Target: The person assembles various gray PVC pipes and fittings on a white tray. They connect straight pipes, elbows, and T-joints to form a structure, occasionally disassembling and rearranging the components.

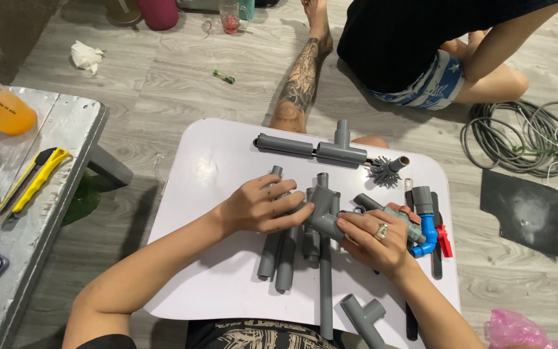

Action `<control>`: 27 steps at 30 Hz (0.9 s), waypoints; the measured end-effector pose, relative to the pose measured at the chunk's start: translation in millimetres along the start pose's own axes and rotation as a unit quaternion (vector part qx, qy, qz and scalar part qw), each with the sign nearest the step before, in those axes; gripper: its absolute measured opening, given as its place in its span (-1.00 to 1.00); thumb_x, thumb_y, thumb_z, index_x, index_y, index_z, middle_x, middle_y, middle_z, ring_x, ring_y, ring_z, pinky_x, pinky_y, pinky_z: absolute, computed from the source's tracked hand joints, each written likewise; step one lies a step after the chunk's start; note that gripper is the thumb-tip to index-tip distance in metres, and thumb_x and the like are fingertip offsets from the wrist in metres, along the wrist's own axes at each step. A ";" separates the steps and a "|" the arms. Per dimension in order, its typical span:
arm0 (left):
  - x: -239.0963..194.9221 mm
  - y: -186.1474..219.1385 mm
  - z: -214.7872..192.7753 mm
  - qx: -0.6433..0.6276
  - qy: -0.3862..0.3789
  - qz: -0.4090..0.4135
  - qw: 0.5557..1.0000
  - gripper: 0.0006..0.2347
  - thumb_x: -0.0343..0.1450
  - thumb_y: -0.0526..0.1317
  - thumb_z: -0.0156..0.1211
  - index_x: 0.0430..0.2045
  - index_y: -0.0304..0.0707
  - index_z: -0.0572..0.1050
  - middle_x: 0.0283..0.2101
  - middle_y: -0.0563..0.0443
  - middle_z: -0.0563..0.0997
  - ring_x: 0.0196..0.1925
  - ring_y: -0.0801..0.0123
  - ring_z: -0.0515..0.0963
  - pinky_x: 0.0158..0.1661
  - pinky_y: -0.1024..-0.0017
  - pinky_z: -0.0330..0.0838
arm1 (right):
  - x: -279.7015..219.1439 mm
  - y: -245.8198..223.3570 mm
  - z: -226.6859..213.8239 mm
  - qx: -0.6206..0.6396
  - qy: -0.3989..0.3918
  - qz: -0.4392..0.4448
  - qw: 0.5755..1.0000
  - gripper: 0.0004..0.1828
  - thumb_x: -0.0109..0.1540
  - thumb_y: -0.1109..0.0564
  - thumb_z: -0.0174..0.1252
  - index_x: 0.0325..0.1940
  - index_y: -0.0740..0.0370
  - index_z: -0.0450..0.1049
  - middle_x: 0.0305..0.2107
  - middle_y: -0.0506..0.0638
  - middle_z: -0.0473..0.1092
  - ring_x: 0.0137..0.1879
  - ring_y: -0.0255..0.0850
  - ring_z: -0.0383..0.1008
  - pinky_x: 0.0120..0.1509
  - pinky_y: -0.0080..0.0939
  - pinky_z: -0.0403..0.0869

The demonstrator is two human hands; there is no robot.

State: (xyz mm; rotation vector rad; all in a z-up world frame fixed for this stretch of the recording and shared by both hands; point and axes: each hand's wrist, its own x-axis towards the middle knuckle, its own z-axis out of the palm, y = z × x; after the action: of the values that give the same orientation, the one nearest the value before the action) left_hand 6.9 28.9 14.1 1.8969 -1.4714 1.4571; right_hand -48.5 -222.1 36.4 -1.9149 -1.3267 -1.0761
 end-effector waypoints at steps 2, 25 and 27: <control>0.3 -1.0 -1.5 0.000 -0.001 -0.025 1.000 -0.84 0.56 -0.16 -0.02 -0.35 0.01 0.54 -0.39 0.16 0.48 -0.29 0.38 0.57 -0.36 0.51 0.56 | 0.9 -0.5 0.0 -0.009 0.007 0.006 1.000 -0.85 0.17 0.30 0.24 -0.19 0.38 0.62 -0.38 0.22 0.57 -0.59 -0.09 0.42 -0.41 -0.18 0.47; -46.2 -47.4 15.5 -0.007 -0.248 -0.325 0.913 -0.74 0.37 -0.30 0.15 -0.06 -0.16 0.56 -0.06 -0.08 0.57 0.10 0.06 0.52 -0.02 0.17 0.42 | -71.5 16.2 1.4 -0.114 0.109 0.124 0.980 -0.70 0.12 0.23 0.47 -0.12 0.43 0.61 -0.33 0.22 0.51 -0.33 -0.01 0.49 -0.22 -0.08 0.48; -47.1 -46.3 13.3 -0.008 -0.260 -0.348 0.901 -0.72 0.31 -0.29 0.23 -0.09 -0.16 0.57 -0.09 -0.06 0.56 0.10 0.05 0.49 -0.02 0.15 0.42 | -83.6 9.8 -1.5 -0.102 0.109 0.129 0.980 -0.71 0.13 0.21 0.46 -0.13 0.42 0.63 -0.31 0.24 0.51 -0.28 0.07 0.50 -0.16 -0.01 0.47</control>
State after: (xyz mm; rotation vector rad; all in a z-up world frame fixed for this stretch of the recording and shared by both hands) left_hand 56.2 62.4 -17.5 2.5499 -0.7861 0.6337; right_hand -55.2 -266.9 -34.5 -1.9819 -0.8482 -1.2836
